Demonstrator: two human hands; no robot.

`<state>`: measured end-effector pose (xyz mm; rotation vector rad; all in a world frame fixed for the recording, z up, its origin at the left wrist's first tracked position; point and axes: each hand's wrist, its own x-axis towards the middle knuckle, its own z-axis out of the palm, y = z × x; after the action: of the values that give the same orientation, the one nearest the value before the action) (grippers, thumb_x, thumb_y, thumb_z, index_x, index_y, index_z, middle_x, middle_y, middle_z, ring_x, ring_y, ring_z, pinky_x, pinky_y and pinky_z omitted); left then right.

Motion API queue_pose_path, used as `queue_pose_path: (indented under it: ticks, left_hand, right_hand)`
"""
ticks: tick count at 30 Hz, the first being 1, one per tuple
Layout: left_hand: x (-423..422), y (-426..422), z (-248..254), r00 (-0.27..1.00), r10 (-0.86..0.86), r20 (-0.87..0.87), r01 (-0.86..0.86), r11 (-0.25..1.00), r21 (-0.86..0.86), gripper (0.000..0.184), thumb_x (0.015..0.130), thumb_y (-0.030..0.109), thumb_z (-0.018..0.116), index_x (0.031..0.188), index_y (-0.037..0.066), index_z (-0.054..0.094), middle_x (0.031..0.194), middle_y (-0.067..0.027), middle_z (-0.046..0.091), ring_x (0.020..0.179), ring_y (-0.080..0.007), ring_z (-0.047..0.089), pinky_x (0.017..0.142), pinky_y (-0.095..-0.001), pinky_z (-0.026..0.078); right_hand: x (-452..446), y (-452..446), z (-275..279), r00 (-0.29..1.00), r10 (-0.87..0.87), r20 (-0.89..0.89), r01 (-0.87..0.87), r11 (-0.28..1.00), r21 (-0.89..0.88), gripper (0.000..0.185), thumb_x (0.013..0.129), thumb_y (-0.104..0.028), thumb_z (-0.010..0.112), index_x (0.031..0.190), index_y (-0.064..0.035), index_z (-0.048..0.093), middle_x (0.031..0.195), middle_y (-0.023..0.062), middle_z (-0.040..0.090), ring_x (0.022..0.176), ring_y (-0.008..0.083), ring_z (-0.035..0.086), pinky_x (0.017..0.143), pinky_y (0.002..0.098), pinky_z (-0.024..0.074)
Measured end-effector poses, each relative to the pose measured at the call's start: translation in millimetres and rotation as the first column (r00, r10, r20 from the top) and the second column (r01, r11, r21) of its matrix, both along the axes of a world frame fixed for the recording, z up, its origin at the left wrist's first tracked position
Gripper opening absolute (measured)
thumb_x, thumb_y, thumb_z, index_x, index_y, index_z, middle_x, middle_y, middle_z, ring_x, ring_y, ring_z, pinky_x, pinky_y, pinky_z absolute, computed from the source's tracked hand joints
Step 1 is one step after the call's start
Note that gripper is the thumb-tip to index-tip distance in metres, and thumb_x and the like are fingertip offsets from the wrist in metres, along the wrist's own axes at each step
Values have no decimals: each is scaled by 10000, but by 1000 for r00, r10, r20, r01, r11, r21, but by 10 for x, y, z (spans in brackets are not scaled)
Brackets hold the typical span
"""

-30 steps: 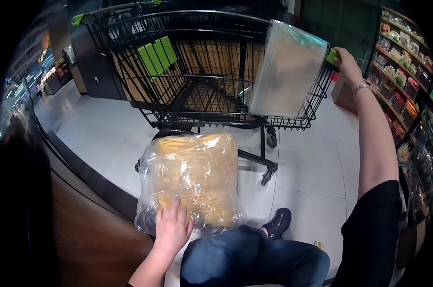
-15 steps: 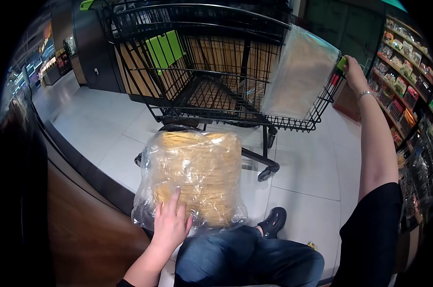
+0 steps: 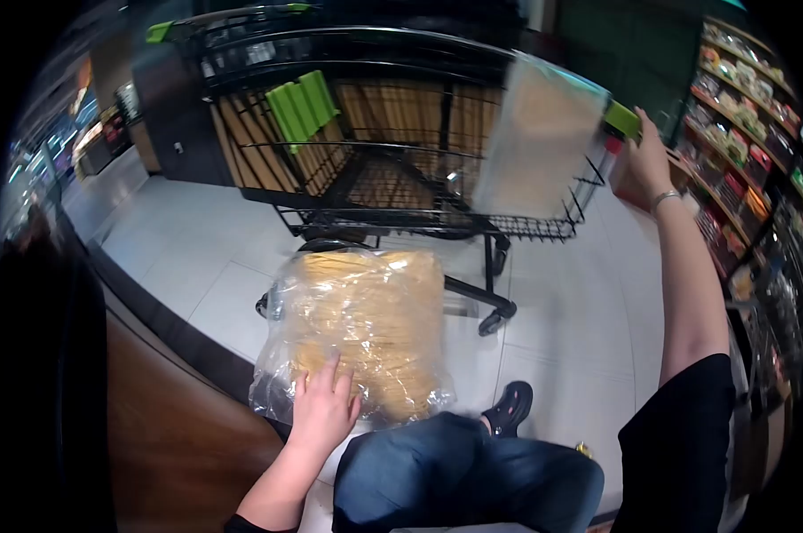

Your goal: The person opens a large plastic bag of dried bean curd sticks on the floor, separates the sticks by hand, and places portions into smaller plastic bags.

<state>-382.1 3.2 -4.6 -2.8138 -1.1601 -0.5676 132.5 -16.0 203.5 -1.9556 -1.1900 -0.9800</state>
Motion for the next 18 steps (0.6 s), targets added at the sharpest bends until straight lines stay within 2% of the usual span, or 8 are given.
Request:
queue_pose_path:
  ticks: [1, 3, 5, 8, 10, 13, 16, 18]
  left_hand:
    - [-7, -1, 10, 999, -43, -17, 42, 999, -8, 373, 701, 215, 589, 1020, 41, 506, 1168, -146, 418, 985, -260, 465, 869, -435, 315]
    - [18, -6, -10, 1000, -12, -16, 12, 1000, 16, 364, 706, 221, 575, 1011, 29, 516, 1127, -139, 456, 997, -242, 458, 873, -444, 310]
    - [44, -51, 45, 998, -32, -49, 32, 999, 4, 370, 720, 213, 561, 1034, 24, 502, 1105, -135, 474, 1006, -244, 455, 890, -427, 294]
    - [81, -165, 80, 995, -79, -64, 80, 997, 3, 345, 744, 163, 526, 1052, 12, 489, 1109, -149, 472, 1006, -291, 446, 889, -399, 309]
    - [65, -228, 17, 992, -118, -41, 117, 993, -27, 337, 765, 126, 507, 1073, -7, 473, 1132, -174, 454, 1021, -320, 432, 882, -391, 323]
    - [63, -441, -70, 974, -216, 61, 219, 975, -44, 324, 803, 95, 468, 1105, -21, 444, 1128, -179, 453, 1035, -330, 431, 874, -372, 327]
    - [92, -443, -35, 946, -283, 158, 285, 958, 12, 314, 807, 78, 472, 1107, -12, 448, 1093, -160, 486, 1009, -306, 460, 860, -346, 343]
    - [199, -592, -85, 932, -316, 176, 315, 949, 31, 311, 807, 75, 473, 1105, -11, 450, 1085, -155, 491, 1005, -300, 463, 858, -342, 344]
  right_hand:
    - [-107, -154, -112, 995, 86, 48, -90, 992, 89, 446, 734, -28, 490, 1164, -66, 380, 1177, 144, 424, 1072, 295, 423, 880, 335, 364]
    - [-457, -611, -441, 972, 210, 104, -208, 978, -27, 419, 729, -33, 489, 1138, -52, 403, 1185, 142, 421, 1078, 298, 418, 891, 332, 354]
    - [-867, -1286, -921, 982, 181, 54, -167, 966, -199, 374, 729, -57, 500, 1097, -43, 432, 1158, 144, 446, 1074, 301, 422, 892, 332, 349]
    - [-1205, -2635, -1698, 967, -2, -255, -81, 946, -314, 330, 734, -74, 507, 1059, -41, 459, 1128, 143, 465, 1060, 296, 431, 887, 333, 348]
    - [-1303, -3694, -2489, 776, -313, -548, 207, 947, -248, 273, 736, -86, 514, 1002, -29, 498, 1036, 160, 515, 993, 303, 473, 848, 336, 373]
    - [-1768, -5288, -3694, 492, -634, -596, 603, 743, -293, 170, 735, -111, 527, 859, 2, 555, 838, 187, 569, 802, 329, 540, 715, 362, 429]
    - [-2607, -5900, -3971, 129, -782, -609, 628, 540, -561, 155, 745, -117, 514, 846, -9, 563, 826, 166, 577, 774, 315, 546, 696, 351, 435]
    - [-2867, -6013, -4117, 200, -766, -611, 647, 571, -505, 142, 737, -106, 517, 827, -7, 563, 810, 168, 574, 765, 310, 548, 689, 359, 436]
